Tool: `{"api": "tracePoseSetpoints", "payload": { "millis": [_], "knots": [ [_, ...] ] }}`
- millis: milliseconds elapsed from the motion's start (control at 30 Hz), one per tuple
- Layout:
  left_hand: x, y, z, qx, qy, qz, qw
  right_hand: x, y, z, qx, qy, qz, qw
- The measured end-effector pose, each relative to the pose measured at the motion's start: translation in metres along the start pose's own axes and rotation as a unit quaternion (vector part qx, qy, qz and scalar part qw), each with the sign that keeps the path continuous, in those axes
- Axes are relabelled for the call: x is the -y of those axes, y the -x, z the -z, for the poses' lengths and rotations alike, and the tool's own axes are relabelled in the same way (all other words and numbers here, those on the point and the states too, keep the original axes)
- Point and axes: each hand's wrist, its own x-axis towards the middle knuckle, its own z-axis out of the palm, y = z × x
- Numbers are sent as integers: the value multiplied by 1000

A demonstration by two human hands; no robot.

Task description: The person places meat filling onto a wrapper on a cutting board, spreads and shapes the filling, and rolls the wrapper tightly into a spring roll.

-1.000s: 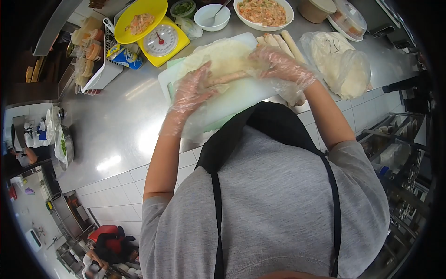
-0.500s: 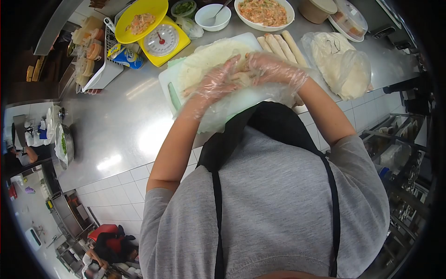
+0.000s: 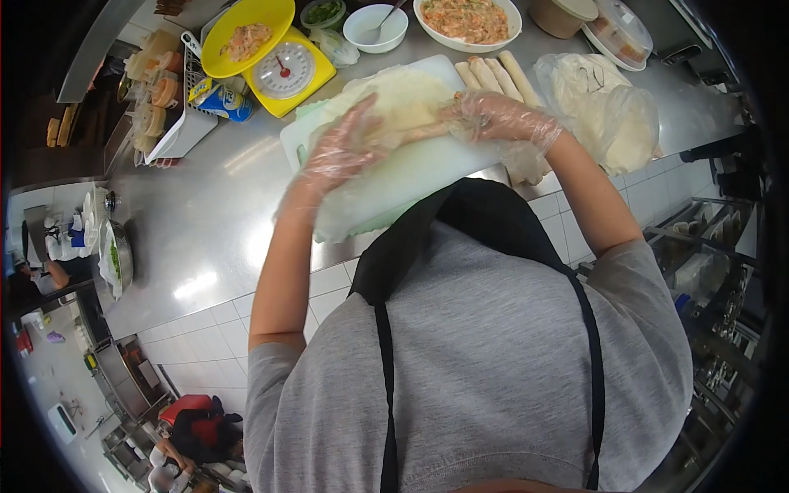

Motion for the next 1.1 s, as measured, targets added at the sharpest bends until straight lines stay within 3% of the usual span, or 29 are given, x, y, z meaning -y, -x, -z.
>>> {"api": "tracePoseSetpoints", "payload": {
  "millis": [100,200,267,400,467,500,567,633,700,800,867,933,1000,1100],
  "knots": [
    [18,17,29,-21,9,29,999,-11,-3,2,1,8,9,1000],
    [24,27,45,-69,25,40,997,-8,-7,7,-59,-69,31,995],
    [32,26,51,-84,45,-38,995,7,-16,5,-169,-87,70,979],
    [22,13,22,-28,23,-6,999,29,-59,-21,-126,-23,147,981],
    [6,11,-1,-6,37,85,996,37,-77,-44,-89,15,166,982],
    [44,6,-7,-28,-150,-7,988,40,-76,-50,-89,15,166,982],
    [36,12,-12,-44,-128,-1,991,54,-69,-59,-171,35,135,975],
    [34,15,-15,-61,-107,6,992,66,-62,-52,-167,52,130,976],
    [39,14,-15,-65,-162,-18,985,70,-60,-51,-165,70,124,976],
    [27,11,-17,-69,-265,-18,962,64,-60,-58,-176,-20,88,980],
    [29,10,-16,-67,-251,-23,965,61,-60,-63,-218,80,116,966],
    [37,11,-15,-64,-237,-30,969,58,-59,-65,-209,74,112,969],
    [52,14,-11,-56,-67,-37,995,49,-57,-65,-200,70,108,971],
    [55,29,3,-89,-164,-4,982,18,-49,-58,-205,108,151,961]
  ]
}}
